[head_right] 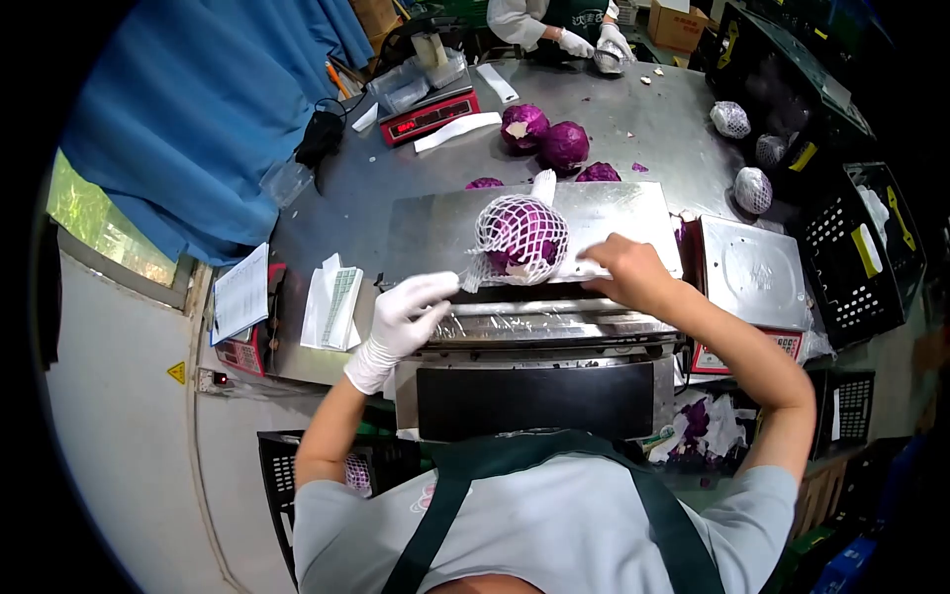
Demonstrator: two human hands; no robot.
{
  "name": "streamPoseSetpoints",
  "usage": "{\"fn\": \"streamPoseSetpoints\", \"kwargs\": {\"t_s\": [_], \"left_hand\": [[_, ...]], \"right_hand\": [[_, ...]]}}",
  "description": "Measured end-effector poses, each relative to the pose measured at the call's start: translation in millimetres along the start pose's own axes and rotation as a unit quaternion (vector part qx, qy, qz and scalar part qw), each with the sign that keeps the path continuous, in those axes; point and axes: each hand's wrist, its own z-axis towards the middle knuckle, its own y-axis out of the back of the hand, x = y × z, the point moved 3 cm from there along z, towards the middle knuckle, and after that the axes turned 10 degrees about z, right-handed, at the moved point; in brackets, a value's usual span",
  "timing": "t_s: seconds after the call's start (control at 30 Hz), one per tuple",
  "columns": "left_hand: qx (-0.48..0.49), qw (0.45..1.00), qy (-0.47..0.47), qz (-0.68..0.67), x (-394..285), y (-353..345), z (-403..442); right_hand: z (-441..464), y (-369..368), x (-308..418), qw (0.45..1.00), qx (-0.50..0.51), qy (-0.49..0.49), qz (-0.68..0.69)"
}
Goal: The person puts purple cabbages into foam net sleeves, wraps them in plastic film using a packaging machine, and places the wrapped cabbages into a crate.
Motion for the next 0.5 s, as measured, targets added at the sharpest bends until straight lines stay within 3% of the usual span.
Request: {"fn": "streamPoseSetpoints", "kwargs": {"t_s": [0.07, 0.13, 0.2, 0.27, 0.3, 0.33, 0.37, 0.4, 0.47, 0.5], "left_hand": [[0.140, 0.904, -0.238, 0.327, -13, -5, -3], [0.210, 0.869, -0.284, 0.347, -1, -29, -15], [0.229, 0.914, -0.188, 0.276, 13, -44, -21], [0.187, 0.895, -0.262, 0.307, 19, -44, -18], [0.169, 0.935, -0.214, 0.227, 20, -42, -21], [0.228, 0.964, -0.092, 0.105, 17, -35, -28], [0.284, 0.957, 0.053, -0.025, 4, -24, -37], [0.329, 0.911, 0.195, -0.153, -12, -11, -46], [0.334, 0.870, 0.264, -0.250, -34, 31, -53], [0.316, 0.893, 0.212, -0.239, -50, 55, -43]], "right_hand": [[-13, -11, 19, 0.965, 0.108, 0.184, -0.150], [-22, -34, 21, 0.948, 0.116, 0.258, -0.143], [-23, -45, 14, 0.928, 0.129, 0.301, -0.176], [-29, -39, 7, 0.954, 0.106, 0.249, -0.128], [-40, -41, 5, 0.973, 0.085, 0.176, -0.119], [-51, -34, 16, 0.989, 0.118, 0.063, -0.058], [-70, -35, 21, 0.995, 0.084, 0.048, 0.011], [-82, -19, 47, 0.993, 0.088, -0.013, 0.072], [-95, 22, 77, 0.974, 0.079, -0.055, 0.206], [-93, 48, 100, 0.963, 0.091, -0.068, 0.246]]}}
